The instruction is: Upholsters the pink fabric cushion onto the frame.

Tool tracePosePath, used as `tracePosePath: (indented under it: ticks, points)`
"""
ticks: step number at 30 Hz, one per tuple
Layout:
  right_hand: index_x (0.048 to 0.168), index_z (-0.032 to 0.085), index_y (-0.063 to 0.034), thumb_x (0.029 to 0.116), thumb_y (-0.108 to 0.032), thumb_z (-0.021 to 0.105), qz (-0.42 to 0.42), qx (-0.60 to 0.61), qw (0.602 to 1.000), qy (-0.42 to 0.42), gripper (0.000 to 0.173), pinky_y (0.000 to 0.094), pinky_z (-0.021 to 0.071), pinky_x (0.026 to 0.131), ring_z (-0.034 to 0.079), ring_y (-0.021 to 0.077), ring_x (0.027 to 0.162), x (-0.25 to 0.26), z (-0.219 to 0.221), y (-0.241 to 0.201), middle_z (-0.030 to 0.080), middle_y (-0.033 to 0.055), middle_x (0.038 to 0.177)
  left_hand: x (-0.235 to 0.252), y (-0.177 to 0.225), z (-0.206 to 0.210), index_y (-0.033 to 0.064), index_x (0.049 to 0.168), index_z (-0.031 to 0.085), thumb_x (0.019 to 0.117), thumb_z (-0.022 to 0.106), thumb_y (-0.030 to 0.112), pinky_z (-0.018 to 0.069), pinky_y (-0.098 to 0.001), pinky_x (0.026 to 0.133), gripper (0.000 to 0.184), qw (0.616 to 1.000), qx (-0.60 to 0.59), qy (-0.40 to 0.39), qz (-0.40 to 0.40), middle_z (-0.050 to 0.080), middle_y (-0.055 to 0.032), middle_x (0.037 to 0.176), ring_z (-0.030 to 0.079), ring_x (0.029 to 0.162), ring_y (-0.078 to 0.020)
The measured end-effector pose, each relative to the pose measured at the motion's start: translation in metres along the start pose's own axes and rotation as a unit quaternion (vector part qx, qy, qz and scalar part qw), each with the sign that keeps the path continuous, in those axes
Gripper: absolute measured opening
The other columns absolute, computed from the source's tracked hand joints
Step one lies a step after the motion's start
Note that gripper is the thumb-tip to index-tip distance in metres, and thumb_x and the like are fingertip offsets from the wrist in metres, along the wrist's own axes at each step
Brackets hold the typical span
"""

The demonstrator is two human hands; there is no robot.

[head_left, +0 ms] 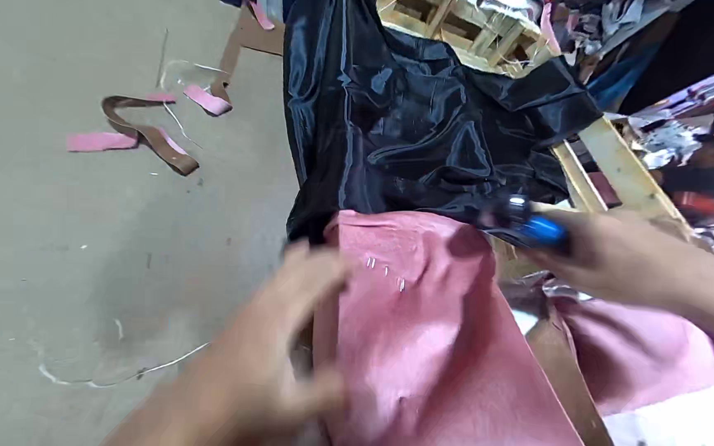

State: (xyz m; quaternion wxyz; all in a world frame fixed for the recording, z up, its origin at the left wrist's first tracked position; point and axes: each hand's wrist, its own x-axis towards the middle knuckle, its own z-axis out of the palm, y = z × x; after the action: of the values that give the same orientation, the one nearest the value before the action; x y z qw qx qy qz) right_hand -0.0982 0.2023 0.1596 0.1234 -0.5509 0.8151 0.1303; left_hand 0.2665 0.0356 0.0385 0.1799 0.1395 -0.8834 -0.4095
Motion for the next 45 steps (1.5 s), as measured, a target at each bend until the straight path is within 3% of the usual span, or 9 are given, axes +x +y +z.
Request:
tracePosePath:
  ticks: [7, 10, 14, 18, 21, 25, 29, 40, 45]
  points:
    - [0.089, 0.072, -0.0035, 0.0899, -0.013, 0.076, -0.045, 0.026, 0.985, -0.164, 0.011, 0.0608, 0.0535, 0.075, 0.069, 0.0355, 0.082, 0.074, 0.094, 0.017, 0.070, 0.0161, 0.084, -0.067, 0.053, 0.109, 0.0027, 0.156, 0.038, 0.0911, 0.067, 0.036, 0.0181, -0.0609, 0.127, 0.079, 0.988, -0.054, 0.137, -0.042, 0.035, -0.0216, 0.164, 0.023, 0.157, -0.0342]
    - [0.073, 0.066, -0.0163, 0.1065, -0.040, 0.050, -0.167, 0.114, 0.979, 0.037, 0.044, 0.0457, 0.0509, 0.051, 0.062, 0.0190, 0.057, 0.013, 0.029, 0.011, 0.062, 0.0008, 0.063, -0.056, 0.046, 0.125, 0.0088, 0.153, 0.045, 0.0907, 0.062, 0.038, 0.0237, -0.0602, 0.127, 0.071, 0.980, -0.050, 0.193, -0.001, 0.041, -0.0176, 0.161, 0.030, 0.154, -0.0339]
    - [0.098, 0.075, -0.0098, 0.0993, -0.075, 0.032, -0.289, 0.245, 0.925, 0.012, 0.078, 0.0483, 0.0549, 0.089, 0.068, 0.0225, 0.102, -0.094, 0.013, -0.055, 0.073, 0.0085, 0.102, -0.050, 0.047, 0.132, 0.0070, 0.148, 0.051, 0.0857, 0.065, 0.046, 0.0276, -0.0624, 0.124, 0.075, 0.971, -0.038, 0.236, -0.003, 0.049, -0.0162, 0.155, 0.038, 0.150, -0.0340]
    - [0.096, 0.072, -0.0207, 0.0943, -0.066, 0.061, -0.171, 0.275, 0.935, 0.146, 0.047, 0.0380, 0.0588, 0.072, 0.067, 0.0055, 0.081, -0.098, 0.051, -0.120, 0.070, -0.0056, 0.086, -0.048, 0.038, 0.090, 0.0064, 0.155, 0.043, 0.0870, 0.047, 0.082, 0.0139, -0.0641, 0.127, 0.102, 0.989, -0.117, 0.063, 0.062, 0.040, -0.0089, 0.163, 0.029, 0.154, -0.0254]
    - [0.077, 0.066, -0.0246, 0.1039, -0.043, 0.058, -0.106, 0.414, 0.893, 0.141, 0.034, 0.0219, 0.0402, 0.042, 0.049, 0.0007, 0.048, -0.107, 0.036, -0.139, 0.055, -0.0110, 0.059, 0.029, -0.004, 0.034, 0.0063, 0.138, 0.063, 0.1021, 0.016, 0.070, 0.0348, -0.0501, 0.123, 0.087, 0.976, -0.131, -0.025, 0.171, 0.059, -0.0042, 0.148, 0.048, 0.143, -0.0183]
    - [0.077, 0.059, -0.0209, 0.1063, -0.028, 0.053, -0.037, 0.336, 0.868, 0.363, 0.030, 0.0182, 0.0433, 0.040, 0.051, -0.0016, 0.047, -0.088, 0.031, -0.210, 0.054, -0.0119, 0.059, 0.164, -0.021, 0.048, 0.0075, 0.142, 0.059, 0.1074, 0.030, 0.059, 0.0309, -0.0614, 0.119, 0.069, 0.975, 0.169, -0.128, 0.067, 0.062, -0.0141, 0.141, 0.051, 0.139, -0.0328]
    - [0.079, 0.058, -0.0054, 0.1051, -0.018, 0.052, -0.046, 0.150, 0.839, 0.522, 0.030, 0.0229, 0.0424, 0.050, 0.053, 0.0046, 0.055, -0.025, 0.034, -0.222, 0.054, 0.0005, 0.064, 0.155, 0.003, 0.041, 0.0063, 0.105, 0.070, 0.0954, 0.064, 0.042, 0.0532, -0.0660, 0.075, 0.037, 0.946, 0.170, -0.270, -0.065, 0.069, -0.0192, 0.103, 0.067, 0.102, -0.0416]
    - [0.083, 0.060, -0.0034, 0.1078, -0.018, 0.050, 0.033, 0.063, 0.874, 0.481, 0.030, 0.0285, 0.0411, 0.055, 0.055, 0.0104, 0.058, 0.066, 0.074, -0.194, 0.056, 0.0054, 0.067, 0.127, -0.020, 0.038, 0.0052, 0.102, 0.071, 0.0980, 0.062, 0.016, 0.0550, -0.0453, 0.082, 0.015, 0.985, -0.052, -0.116, -0.118, 0.069, -0.0115, 0.103, 0.066, 0.104, -0.0273]
    - [0.092, 0.065, -0.0031, 0.1029, -0.010, 0.051, -0.103, 0.161, 0.922, 0.338, 0.019, 0.0336, 0.0531, 0.060, 0.066, 0.0134, 0.068, 0.069, 0.074, -0.186, 0.066, 0.0067, 0.077, 0.060, -0.028, 0.037, 0.0050, 0.128, 0.067, 0.1061, 0.048, 0.013, 0.0504, -0.0359, 0.109, 0.029, 0.970, -0.151, 0.192, -0.009, 0.067, -0.0079, 0.129, 0.060, 0.126, -0.0178]
